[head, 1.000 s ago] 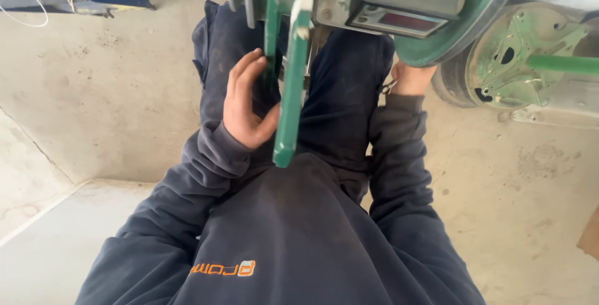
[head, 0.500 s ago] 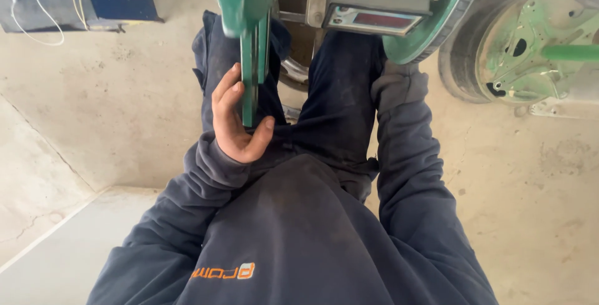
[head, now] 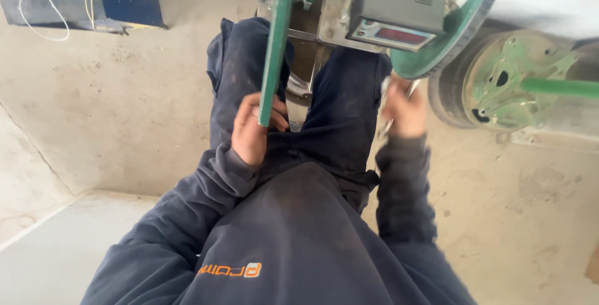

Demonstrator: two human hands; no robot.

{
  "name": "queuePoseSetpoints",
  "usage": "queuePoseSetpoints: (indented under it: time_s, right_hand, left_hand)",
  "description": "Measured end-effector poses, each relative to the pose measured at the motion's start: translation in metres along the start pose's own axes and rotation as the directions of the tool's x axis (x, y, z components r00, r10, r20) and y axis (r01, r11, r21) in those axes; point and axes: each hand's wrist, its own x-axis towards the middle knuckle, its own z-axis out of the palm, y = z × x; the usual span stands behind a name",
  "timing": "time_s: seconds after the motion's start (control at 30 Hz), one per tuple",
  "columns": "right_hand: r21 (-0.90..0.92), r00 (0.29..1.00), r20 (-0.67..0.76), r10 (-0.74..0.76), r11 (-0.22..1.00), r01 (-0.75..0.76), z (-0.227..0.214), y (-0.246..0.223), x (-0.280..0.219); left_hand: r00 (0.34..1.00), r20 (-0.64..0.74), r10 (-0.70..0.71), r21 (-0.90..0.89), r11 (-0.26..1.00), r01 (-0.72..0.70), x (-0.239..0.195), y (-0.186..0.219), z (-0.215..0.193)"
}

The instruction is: Servicing an industrial machine by tightening bolts with a wrench and adjusting components.

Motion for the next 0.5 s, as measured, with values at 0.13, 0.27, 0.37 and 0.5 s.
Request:
queuePoseSetpoints:
  time_s: [0.13, 0.27, 0.37, 0.5]
  right_hand:
    - [-0.304, 0.984, 0.11, 0.141, 0.947, -0.102, 0.039, -0.025, -0.088]
    - [-0.307, 0.943, 0.333, 0.026, 0.948, 0.082, 0.075, -0.03, -0.117]
    - [-0.315, 0.93, 0.367, -0.02, 0.938, 0.145, 0.09, -0.032, -0.108]
    - [-0.368, 0.89, 0.452, -0.065, 0.895, 0.252, 0.103, -0.028, -0.1]
  left_hand:
    - [0.962, 0.111, -0.251, 0.392, 0.9, 0.19, -0.002, -0.003, 0.02]
    - [0.891, 0.249, -0.381, 0.665, 0.736, 0.129, 0.009, -0.001, 0.053]
    - [0.918, 0.239, -0.316, 0.64, 0.762, 0.096, 0.006, -0.01, 0.044]
    - [0.968, 0.147, -0.203, 0.55, 0.83, 0.091, 0.001, -0.011, 0.03]
